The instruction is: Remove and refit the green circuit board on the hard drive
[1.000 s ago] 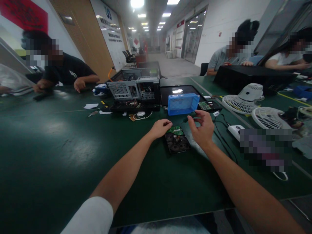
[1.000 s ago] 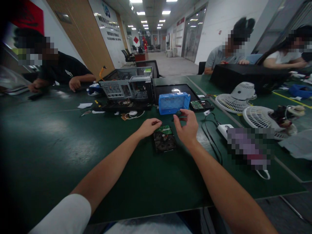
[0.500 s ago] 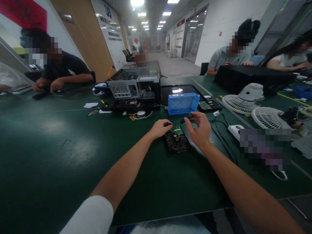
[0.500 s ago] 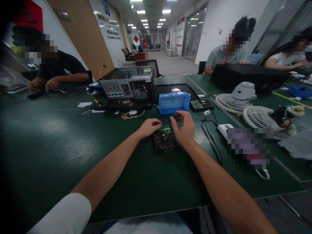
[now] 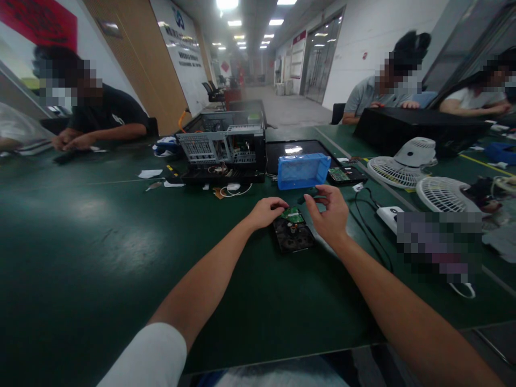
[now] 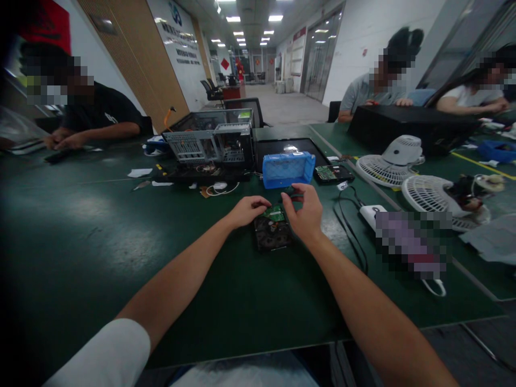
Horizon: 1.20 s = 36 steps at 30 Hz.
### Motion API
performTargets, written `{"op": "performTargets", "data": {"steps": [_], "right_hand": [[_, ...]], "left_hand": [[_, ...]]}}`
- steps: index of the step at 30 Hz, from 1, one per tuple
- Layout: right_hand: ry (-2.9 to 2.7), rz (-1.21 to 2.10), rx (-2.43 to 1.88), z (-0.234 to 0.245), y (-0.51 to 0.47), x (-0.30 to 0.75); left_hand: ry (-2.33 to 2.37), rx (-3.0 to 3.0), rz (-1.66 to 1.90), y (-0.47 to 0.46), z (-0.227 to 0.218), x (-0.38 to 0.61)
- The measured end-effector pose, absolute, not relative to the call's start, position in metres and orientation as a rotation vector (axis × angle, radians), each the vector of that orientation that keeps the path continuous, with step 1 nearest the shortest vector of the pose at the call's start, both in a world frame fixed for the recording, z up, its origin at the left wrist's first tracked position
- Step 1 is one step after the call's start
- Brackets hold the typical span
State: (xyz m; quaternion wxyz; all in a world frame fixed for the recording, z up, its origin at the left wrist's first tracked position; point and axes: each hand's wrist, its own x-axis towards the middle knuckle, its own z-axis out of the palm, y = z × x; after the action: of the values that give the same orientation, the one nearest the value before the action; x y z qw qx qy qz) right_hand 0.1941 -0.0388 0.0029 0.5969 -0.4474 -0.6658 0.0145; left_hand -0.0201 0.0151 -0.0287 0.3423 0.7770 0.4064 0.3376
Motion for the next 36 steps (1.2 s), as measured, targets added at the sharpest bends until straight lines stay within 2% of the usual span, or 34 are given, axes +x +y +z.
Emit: {"op": "performTargets", "data": {"steps": [36], "right_hand": [[-1.541,0.020,-1.033,0.0019,-0.0365,0.1967]], "left_hand": [[1.031,2.098,0.808,0.0150,-0.0275,-0.0204]]}}
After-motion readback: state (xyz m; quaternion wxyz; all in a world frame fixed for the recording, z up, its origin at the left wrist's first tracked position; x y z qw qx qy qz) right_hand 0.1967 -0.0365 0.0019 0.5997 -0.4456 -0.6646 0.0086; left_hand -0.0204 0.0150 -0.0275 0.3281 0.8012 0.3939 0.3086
